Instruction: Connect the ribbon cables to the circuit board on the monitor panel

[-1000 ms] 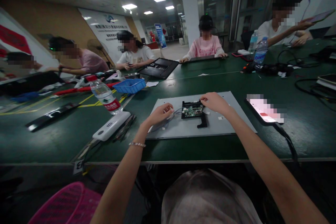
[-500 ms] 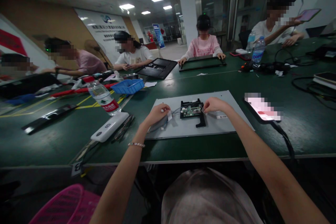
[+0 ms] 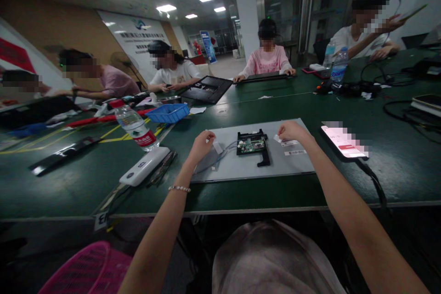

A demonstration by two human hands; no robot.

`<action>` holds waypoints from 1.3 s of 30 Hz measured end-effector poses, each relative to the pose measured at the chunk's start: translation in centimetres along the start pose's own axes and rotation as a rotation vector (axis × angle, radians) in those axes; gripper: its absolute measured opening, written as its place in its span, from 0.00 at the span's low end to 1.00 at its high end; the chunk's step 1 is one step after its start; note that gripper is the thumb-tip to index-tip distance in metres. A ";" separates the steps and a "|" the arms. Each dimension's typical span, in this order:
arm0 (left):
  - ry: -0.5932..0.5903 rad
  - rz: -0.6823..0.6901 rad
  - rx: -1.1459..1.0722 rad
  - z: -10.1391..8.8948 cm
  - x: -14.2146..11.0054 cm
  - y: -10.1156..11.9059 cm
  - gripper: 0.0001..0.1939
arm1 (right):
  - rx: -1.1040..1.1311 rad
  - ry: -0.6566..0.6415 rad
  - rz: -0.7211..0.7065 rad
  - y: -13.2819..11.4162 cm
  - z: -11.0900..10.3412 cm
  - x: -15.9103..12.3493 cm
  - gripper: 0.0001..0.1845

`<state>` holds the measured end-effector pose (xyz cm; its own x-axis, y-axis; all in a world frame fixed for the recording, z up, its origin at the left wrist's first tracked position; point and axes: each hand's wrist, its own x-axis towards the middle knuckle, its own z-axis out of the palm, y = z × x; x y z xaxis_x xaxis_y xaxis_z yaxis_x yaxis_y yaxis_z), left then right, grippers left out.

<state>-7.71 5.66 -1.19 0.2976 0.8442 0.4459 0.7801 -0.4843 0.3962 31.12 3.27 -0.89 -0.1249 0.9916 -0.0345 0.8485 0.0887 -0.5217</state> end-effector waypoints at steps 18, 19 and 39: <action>-0.042 -0.002 0.007 0.7 -0.5 -0.4 0.09 | -0.210 0.148 -0.384 -6.8 3.5 2.3 0.12; -0.042 -0.006 0.013 0.7 -0.6 -0.2 0.09 | -0.217 0.146 -0.369 -6.9 3.7 2.6 0.11; 0.103 0.030 0.152 0.2 -0.6 1.4 0.10 | -0.178 0.134 -0.210 -0.2 1.9 1.0 0.20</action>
<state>-6.73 4.51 -1.05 0.2702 0.7979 0.5388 0.8480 -0.4622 0.2592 29.85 4.01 -2.42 -0.2484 0.9523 0.1774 0.8896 0.2968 -0.3472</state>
